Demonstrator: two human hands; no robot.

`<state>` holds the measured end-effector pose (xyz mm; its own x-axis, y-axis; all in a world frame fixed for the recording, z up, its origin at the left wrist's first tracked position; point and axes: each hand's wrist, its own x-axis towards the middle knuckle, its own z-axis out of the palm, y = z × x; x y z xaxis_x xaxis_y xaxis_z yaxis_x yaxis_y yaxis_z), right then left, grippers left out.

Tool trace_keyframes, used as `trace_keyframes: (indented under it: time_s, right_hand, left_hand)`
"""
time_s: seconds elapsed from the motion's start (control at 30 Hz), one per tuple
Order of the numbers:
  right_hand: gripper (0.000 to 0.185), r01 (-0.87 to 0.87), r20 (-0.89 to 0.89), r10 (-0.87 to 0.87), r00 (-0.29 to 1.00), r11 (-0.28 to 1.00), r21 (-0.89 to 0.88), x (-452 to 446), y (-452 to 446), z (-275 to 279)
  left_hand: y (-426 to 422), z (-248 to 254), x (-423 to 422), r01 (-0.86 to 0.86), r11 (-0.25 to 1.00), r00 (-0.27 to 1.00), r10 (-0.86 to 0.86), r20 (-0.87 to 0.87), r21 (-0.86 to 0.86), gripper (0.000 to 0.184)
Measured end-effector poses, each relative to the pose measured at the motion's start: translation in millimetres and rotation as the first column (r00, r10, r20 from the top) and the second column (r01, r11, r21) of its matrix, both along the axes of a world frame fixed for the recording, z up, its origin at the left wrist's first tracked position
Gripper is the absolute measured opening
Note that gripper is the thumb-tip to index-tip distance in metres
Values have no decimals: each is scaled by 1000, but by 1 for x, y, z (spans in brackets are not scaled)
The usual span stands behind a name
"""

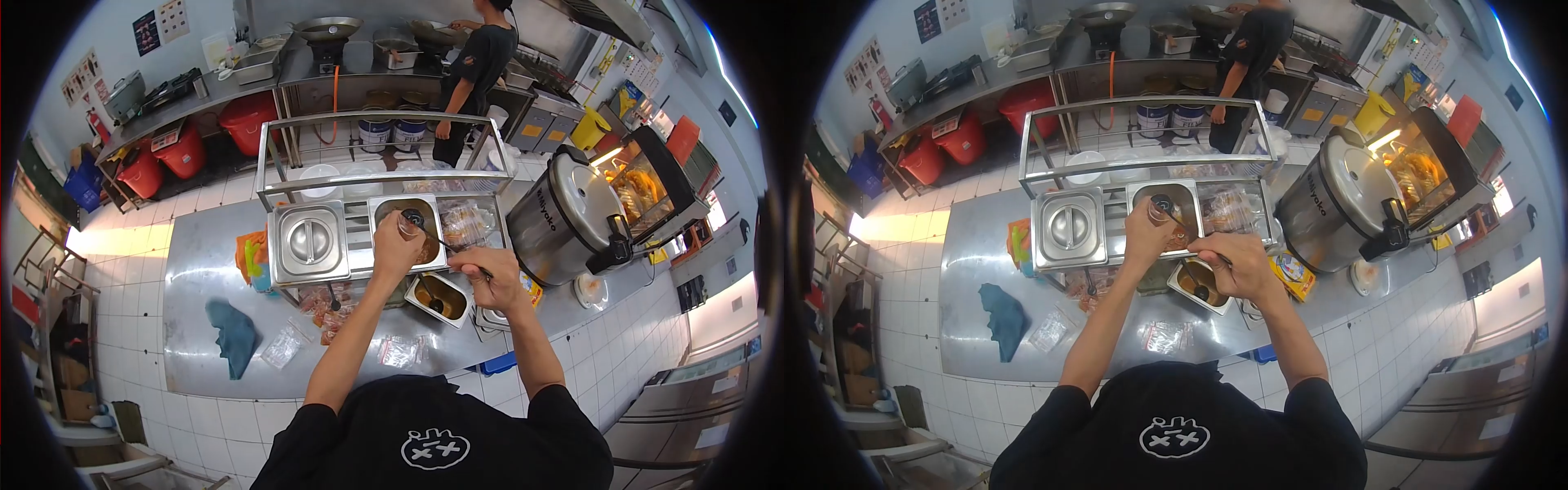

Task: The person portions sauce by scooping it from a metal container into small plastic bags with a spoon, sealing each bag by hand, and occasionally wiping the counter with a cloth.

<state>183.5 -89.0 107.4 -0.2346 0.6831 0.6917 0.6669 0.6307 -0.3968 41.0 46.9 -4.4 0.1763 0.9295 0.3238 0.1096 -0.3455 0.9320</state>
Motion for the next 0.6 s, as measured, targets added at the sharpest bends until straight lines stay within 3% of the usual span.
trace_keyframes:
  time_s: [0.47, 0.6]
  right_hand:
    - [12, -20, 14, 22, 1000, 997, -71, 0, 1, 11]
    - [16, -37, 4, 38, 999, 998, -51, 4, 4, 11]
  left_hand:
    - [6, 6, 1, 29, 1000, 997, -29, 74, 5, 22]
    - [7, 5, 0, 28, 1000, 999, -28, 25, -1, 23]
